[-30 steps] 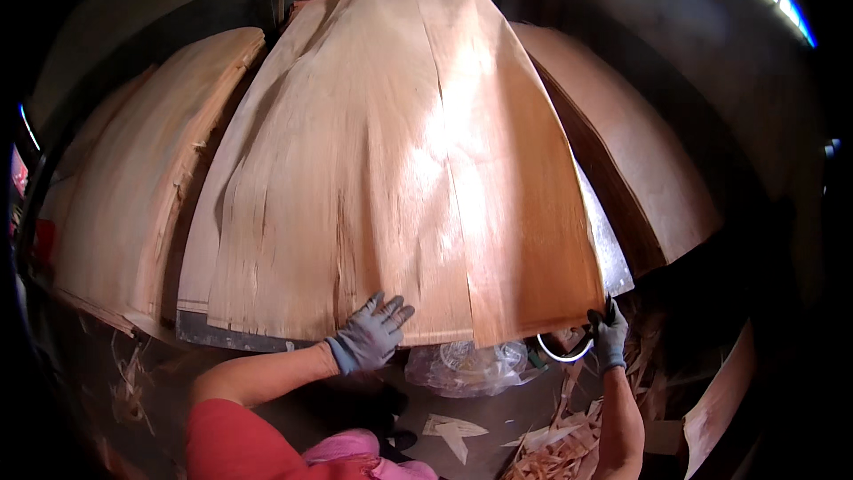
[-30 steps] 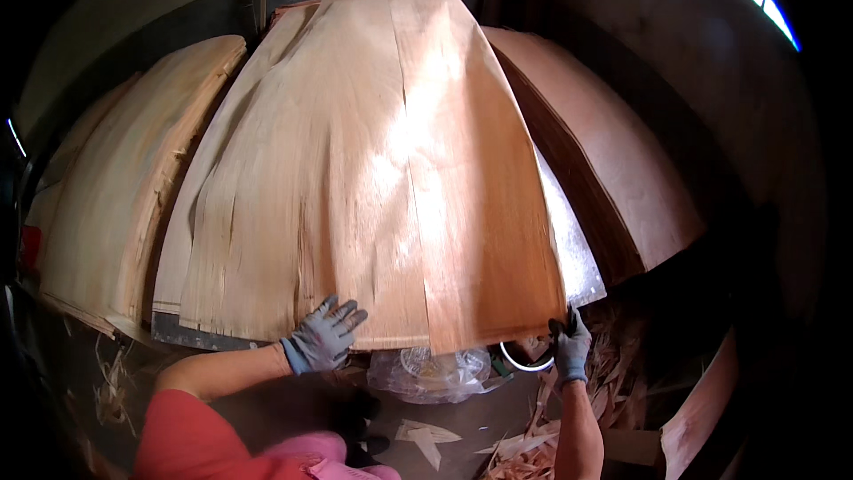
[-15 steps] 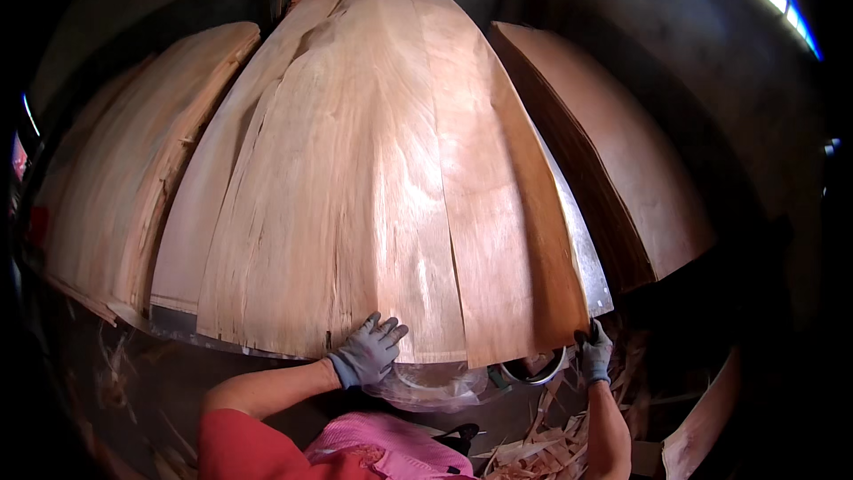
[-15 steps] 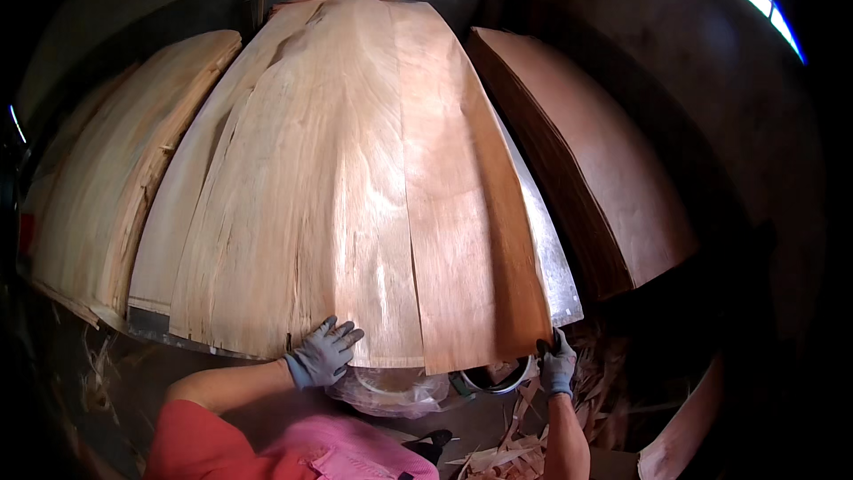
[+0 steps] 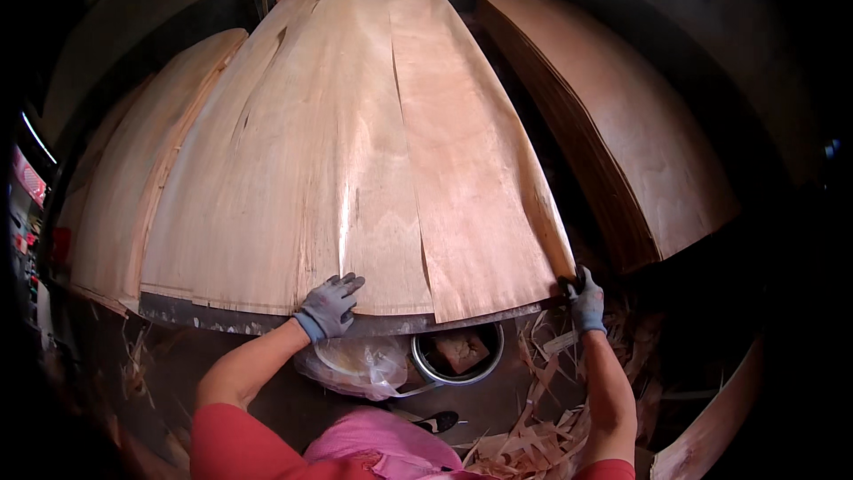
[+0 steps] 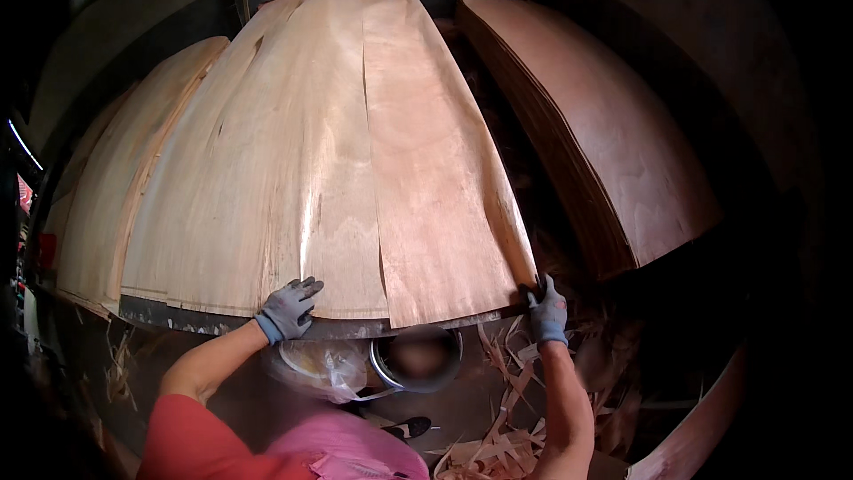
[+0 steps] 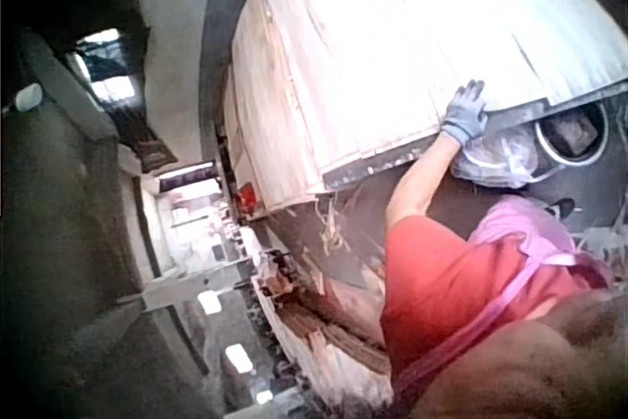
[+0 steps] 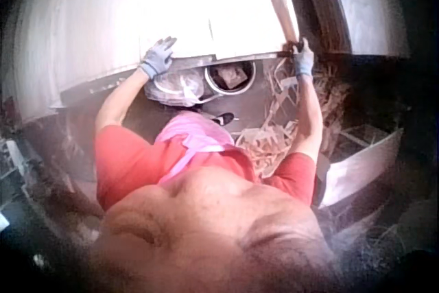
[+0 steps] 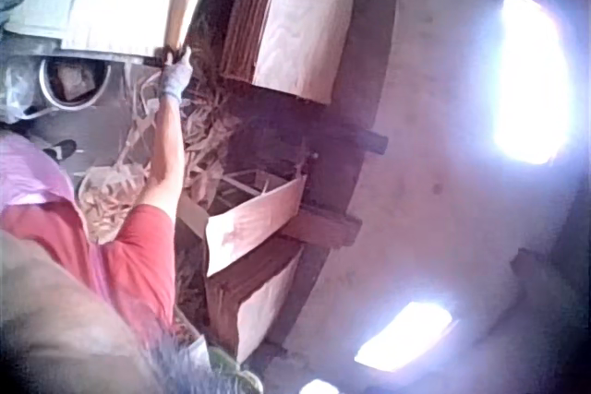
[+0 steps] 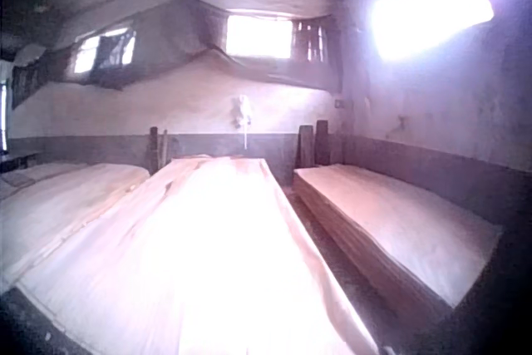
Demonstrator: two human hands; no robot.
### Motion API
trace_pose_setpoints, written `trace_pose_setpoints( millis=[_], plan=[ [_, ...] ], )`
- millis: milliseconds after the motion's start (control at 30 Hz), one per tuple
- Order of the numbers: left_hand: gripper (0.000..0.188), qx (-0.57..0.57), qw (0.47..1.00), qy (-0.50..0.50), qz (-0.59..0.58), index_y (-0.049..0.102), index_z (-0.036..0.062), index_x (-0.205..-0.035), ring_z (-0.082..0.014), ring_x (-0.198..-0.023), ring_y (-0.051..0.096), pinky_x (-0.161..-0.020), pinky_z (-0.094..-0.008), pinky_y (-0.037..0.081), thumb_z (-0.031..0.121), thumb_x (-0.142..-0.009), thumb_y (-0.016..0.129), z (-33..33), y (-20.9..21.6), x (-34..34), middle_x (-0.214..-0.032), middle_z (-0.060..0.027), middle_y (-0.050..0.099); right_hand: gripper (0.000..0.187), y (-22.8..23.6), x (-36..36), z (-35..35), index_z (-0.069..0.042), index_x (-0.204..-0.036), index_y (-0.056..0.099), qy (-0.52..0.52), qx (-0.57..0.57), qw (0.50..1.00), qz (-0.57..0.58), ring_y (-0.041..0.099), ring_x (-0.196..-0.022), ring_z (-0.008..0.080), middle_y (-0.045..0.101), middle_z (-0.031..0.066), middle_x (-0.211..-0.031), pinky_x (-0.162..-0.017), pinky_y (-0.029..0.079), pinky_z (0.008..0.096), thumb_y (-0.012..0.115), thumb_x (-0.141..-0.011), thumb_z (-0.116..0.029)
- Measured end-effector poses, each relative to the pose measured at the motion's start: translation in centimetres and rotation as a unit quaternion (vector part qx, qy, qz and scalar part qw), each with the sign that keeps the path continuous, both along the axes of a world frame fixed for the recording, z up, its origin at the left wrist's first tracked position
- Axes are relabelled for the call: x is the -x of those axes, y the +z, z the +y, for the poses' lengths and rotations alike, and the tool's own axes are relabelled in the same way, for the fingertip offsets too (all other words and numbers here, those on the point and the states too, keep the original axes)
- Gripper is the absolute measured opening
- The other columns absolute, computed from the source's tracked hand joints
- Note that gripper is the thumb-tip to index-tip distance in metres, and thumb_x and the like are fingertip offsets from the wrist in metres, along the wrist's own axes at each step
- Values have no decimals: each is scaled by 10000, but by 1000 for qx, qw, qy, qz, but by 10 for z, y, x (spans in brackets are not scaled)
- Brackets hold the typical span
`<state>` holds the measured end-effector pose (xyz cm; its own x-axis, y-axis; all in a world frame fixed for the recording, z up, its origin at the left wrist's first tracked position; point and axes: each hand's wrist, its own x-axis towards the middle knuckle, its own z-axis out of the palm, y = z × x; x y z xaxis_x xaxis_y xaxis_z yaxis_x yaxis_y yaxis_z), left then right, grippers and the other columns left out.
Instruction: The person applies thin wood veneer sheets to a large curved wooden surface, smoothing each sheet by hand and trimming edges with a utility knife. They lift and reposition veneer pieces, align them along seams, and cut excess material to fit the curved form.
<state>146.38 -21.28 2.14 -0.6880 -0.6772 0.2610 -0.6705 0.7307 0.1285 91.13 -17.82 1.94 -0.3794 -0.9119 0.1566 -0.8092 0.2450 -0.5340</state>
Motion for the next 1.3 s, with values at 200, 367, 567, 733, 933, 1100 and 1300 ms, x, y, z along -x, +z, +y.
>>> trace_pose_setpoints(
  millis=[200, 367, 567, 733, 933, 1100, 1300],
  plan=[
    [217, 3, 1000, 12, 3, 619, 36, -855, -359, -1224, 567, -1015, -493, 456, 164, -681, 639, -5, 2, -8, -1336, -178, 581, 610, -21, 0, 59, -97, -1374, 522, -11, 13, 997, -73, 697, -955, 329, 694, 218, -1073, -828, 540, 402, 747, -807, -99],
    [324, -37, 999, 13, -10, 635, 15, -974, -363, -1229, 560, -1037, -470, 442, 166, -688, 641, -7, -6, 17, -1353, -186, 566, 509, -3, 20, 63, -212, -1336, 581, -52, -1, 999, -9, 687, -916, 381, 687, 213, -1007, -732, 533, 407, 694, -849, -119],
    [331, -15, 999, -3, 31, 632, 1, -984, -391, -1264, 533, -1056, -487, 424, 121, -676, 626, -19, 7, 37, -1378, -200, 550, 399, -7, 52, 22, -192, -1299, 608, -25, 52, 998, 24, 725, -878, 230, 711, 176, -975, -718, 528, 352, 685, -910, -236],
    [269, -12, 999, -4, 41, 624, -2, -917, -391, -1231, 555, -1038, -505, 434, 109, -672, 635, -40, 5, 90, -1349, -203, 566, 436, -30, 103, -3, -214, -1306, 597, -3, 81, 996, -36, 715, -903, 292, 699, 171, -1035, -726, 530, 343, 688, -883, -164],
    [354, -45, 999, 17, 23, 632, -2, -1004, -388, -1218, 563, -1032, -495, 446, 149, -685, 647, -52, 5, 122, -1336, -211, 570, 459, -51, 125, -34, -106, -1306, 608, -29, 31, 993, -111, 664, -946, 128, 711, 125, -1067, -839, 498, 287, 627, -858, -7],
    [360, -48, 999, 5, -13, 639, 26, -1008, -365, -1231, 562, -1011, -493, 458, 198, -693, 667, -62, 15, 169, -1325, -185, 586, 437, -98, 171, -41, 26, -1289, 592, -18, 105, 970, -219, 622, -1033, 110, 701, 48, -1146, -933, 466, 251, 587, -859, 103],
    [352, -30, 999, 23, -23, 638, 21, -994, -348, -1214, 576, -982, -476, 474, 228, -710, 661, -58, 8, 200, -1298, -171, 604, 419, -156, 153, -68, 24, -1262, 601, 18, 67, 959, -274, 624, -1015, 109, 707, 69, -1136, -908, 469, 247, 595, -851, 101]
  ],
)
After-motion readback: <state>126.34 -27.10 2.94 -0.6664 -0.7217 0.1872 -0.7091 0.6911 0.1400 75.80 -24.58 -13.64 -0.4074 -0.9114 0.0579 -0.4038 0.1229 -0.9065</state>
